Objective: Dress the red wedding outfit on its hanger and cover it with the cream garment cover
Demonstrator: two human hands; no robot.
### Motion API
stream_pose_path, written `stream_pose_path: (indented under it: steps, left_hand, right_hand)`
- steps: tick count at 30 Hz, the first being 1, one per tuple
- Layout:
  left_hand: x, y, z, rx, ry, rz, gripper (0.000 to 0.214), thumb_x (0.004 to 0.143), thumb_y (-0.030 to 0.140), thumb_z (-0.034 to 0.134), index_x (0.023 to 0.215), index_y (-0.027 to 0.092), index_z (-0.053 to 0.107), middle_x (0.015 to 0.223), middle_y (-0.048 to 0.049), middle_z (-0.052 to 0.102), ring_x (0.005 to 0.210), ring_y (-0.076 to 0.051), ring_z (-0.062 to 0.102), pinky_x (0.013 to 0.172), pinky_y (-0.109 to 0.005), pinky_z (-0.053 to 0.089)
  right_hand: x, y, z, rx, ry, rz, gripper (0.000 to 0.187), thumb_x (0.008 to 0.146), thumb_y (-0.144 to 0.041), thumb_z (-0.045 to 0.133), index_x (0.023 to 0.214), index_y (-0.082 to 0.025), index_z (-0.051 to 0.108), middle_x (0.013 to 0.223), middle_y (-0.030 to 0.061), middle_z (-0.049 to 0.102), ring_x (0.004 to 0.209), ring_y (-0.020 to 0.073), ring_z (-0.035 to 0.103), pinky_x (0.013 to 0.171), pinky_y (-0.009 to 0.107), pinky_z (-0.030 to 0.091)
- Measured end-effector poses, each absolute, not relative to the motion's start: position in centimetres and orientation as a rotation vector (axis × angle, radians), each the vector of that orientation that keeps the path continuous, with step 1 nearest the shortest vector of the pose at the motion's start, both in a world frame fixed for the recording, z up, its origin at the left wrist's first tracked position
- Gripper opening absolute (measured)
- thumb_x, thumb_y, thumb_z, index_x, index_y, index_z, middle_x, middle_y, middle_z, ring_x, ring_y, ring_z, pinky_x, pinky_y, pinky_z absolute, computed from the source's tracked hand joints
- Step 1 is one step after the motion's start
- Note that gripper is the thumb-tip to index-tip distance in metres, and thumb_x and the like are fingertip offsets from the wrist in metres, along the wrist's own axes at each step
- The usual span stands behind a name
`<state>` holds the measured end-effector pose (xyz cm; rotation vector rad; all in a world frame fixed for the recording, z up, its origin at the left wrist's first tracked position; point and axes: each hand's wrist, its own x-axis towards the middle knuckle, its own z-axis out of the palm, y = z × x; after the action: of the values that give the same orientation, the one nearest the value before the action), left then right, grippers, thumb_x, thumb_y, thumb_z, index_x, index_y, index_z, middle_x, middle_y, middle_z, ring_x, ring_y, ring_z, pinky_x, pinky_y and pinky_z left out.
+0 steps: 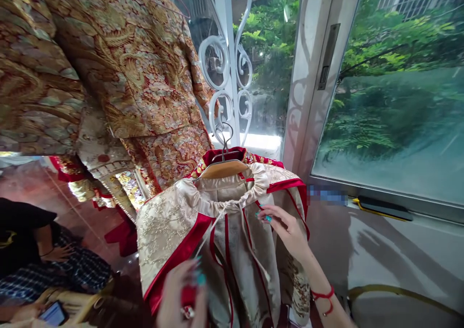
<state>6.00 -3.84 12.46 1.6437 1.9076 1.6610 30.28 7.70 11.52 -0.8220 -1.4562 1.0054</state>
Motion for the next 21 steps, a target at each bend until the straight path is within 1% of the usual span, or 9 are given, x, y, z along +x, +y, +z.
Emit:
stream_pose_path:
  steps: [2, 3, 6, 9, 12, 14, 16, 18, 21]
  left_hand:
    - [9.0, -0.9, 12.6, 1.87, 1.749, 1.554, 0.038, 0.089, 0.032, 0.053, 0.126, 0.022, 0.054, 0.121, -0.0122, 0.06, 0.108, -0.027, 0.06, 0.09, -0.042, 0.052]
    - [10.3, 0.6, 12.7, 1.932, 1.748, 1.513, 0.04, 0.09, 0.029, 0.051, 0.129, 0.02, 0.05, 0.123, -0.0134, 0.059, 0.11, -0.027, 0.058, 0.091, -0.044, 0.051]
    - [12.3, 4.0, 12.7, 1.987, 1.99, 1.475, 0.029, 0.089, 0.022, 0.051, 0.118, 0.018, 0.054, 0.109, -0.0122, 0.06, 0.101, -0.029, 0.059, 0.086, -0.049, 0.052]
    - [12.1, 5.6, 12.4, 2.151, 2.146, 1.481, 0.016, 0.089, 0.018, 0.051, 0.105, 0.018, 0.057, 0.097, -0.0098, 0.06, 0.092, -0.028, 0.058, 0.08, -0.047, 0.052]
    - [10.8, 6.3, 12.2, 2.438, 2.196, 1.516, 0.022, 0.09, 0.015, 0.05, 0.112, 0.013, 0.053, 0.099, -0.0125, 0.061, 0.092, -0.027, 0.058, 0.079, -0.042, 0.052]
    - [10.1, 6.6, 12.5, 2.605, 2.3, 1.343, 0.026, 0.09, 0.013, 0.051, 0.116, 0.011, 0.053, 0.099, -0.0132, 0.061, 0.09, -0.027, 0.059, 0.077, -0.039, 0.052]
    - [9.8, 6.5, 13.1, 2.745, 2.377, 1.022, 0.026, 0.089, 0.01, 0.051, 0.114, 0.014, 0.055, 0.096, -0.0111, 0.062, 0.088, -0.027, 0.06, 0.073, -0.038, 0.052]
    - [10.0, 6.2, 14.0, 2.905, 2.318, 0.736, 0.025, 0.089, 0.008, 0.051, 0.111, 0.017, 0.058, 0.095, -0.0092, 0.063, 0.089, -0.026, 0.061, 0.074, -0.038, 0.051]
    - [10.6, 5.6, 15.5, 3.052, 2.103, 0.494, 0.025, 0.09, 0.009, 0.048, 0.113, 0.015, 0.057, 0.101, -0.0106, 0.064, 0.093, -0.026, 0.061, 0.078, -0.039, 0.051]
  right_hand:
    - [28.6, 7.7, 12.4, -0.825, -1.449, 1.025, 0.028, 0.093, -0.033, 0.052, 0.116, -0.021, 0.063, 0.11, 0.0091, 0.069, 0.103, 0.021, 0.066, 0.094, 0.036, 0.053]
    - [27.5, 7.8, 12.7, -0.855, -1.467, 0.987, 0.028, 0.092, -0.034, 0.054, 0.114, -0.021, 0.063, 0.111, 0.0093, 0.068, 0.104, 0.0216, 0.065, 0.093, 0.036, 0.053]
    - [24.5, 8.3, 12.7, -0.976, -1.517, 0.756, 0.019, 0.087, -0.032, 0.059, 0.102, -0.021, 0.063, 0.103, 0.008, 0.066, 0.096, 0.0225, 0.063, 0.086, 0.036, 0.052]
    - [22.9, 9.0, 12.5, -1.047, -1.525, 0.579, 0.009, 0.087, -0.03, 0.058, 0.09, -0.022, 0.06, 0.092, 0.0064, 0.063, 0.087, 0.0228, 0.06, 0.082, 0.037, 0.05]
    - [22.7, 9.5, 12.4, -1.049, -1.533, 0.552, 0.008, 0.088, -0.027, 0.053, 0.087, -0.022, 0.059, 0.094, 0.0074, 0.062, 0.089, 0.0235, 0.058, 0.084, 0.038, 0.047]
    - [23.1, 9.5, 12.6, -1.028, -1.522, 0.632, 0.009, 0.087, -0.028, 0.052, 0.086, -0.022, 0.059, 0.093, 0.0068, 0.061, 0.088, 0.0231, 0.058, 0.084, 0.038, 0.046]
    - [23.6, 9.3, 13.0, -0.997, -1.468, 0.808, 0.012, 0.087, -0.033, 0.054, 0.086, -0.022, 0.056, 0.085, 0.0039, 0.06, 0.079, 0.0207, 0.057, 0.077, 0.035, 0.047]
    - [24.2, 8.9, 13.4, -0.964, -1.369, 1.023, 0.021, 0.085, -0.042, 0.057, 0.085, -0.022, 0.054, 0.075, 0.0001, 0.056, 0.067, 0.0171, 0.053, 0.067, 0.031, 0.046]
    - [25.2, 8.2, 14.1, -0.955, -1.252, 1.216, 0.033, 0.077, -0.05, 0.066, 0.087, -0.021, 0.056, 0.073, -0.0013, 0.055, 0.065, 0.0144, 0.05, 0.061, 0.027, 0.044]
